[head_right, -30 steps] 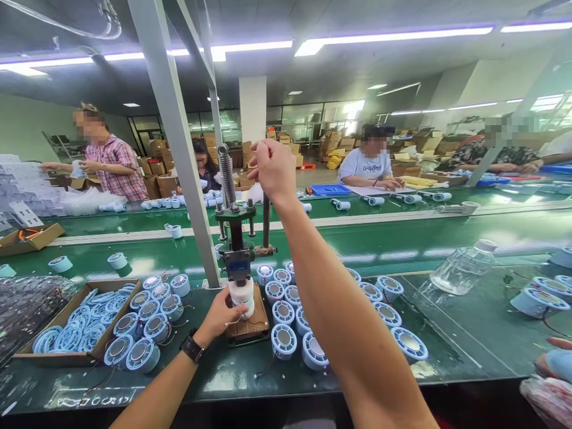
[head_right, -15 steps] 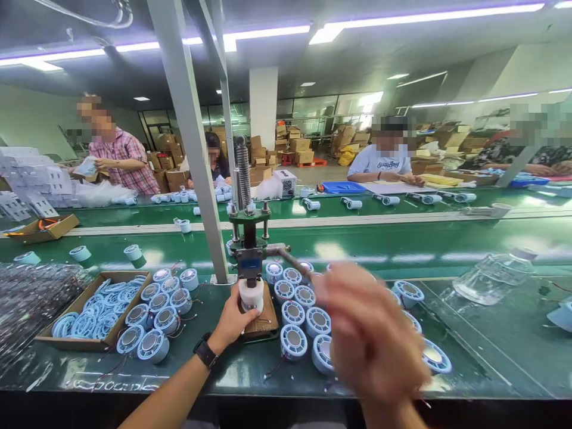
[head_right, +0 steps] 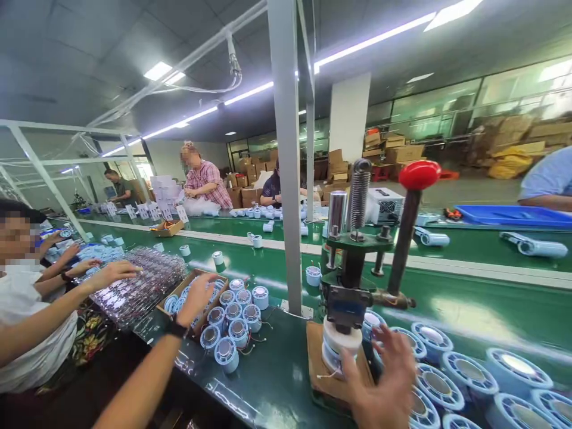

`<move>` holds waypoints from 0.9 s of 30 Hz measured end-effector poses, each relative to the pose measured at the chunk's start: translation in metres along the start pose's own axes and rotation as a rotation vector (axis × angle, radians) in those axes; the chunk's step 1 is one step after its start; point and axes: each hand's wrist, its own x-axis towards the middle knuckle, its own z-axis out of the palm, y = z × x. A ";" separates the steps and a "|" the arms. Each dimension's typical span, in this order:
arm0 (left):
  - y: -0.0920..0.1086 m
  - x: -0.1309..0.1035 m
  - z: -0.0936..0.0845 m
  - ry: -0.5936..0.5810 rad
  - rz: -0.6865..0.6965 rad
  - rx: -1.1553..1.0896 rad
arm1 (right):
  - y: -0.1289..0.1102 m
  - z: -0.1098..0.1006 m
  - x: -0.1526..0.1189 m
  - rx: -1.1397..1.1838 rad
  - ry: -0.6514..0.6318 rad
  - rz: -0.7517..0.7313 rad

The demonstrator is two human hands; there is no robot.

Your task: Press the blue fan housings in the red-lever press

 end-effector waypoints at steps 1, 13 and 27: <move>-0.019 0.014 -0.010 -0.023 -0.028 0.045 | 0.018 0.006 -0.011 -0.056 -0.053 0.070; -0.064 0.036 -0.018 -0.110 0.032 0.274 | 0.053 0.028 -0.027 -0.034 0.027 0.034; 0.066 -0.121 0.178 -0.149 0.583 -0.010 | 0.014 -0.152 -0.034 -0.605 0.352 -0.202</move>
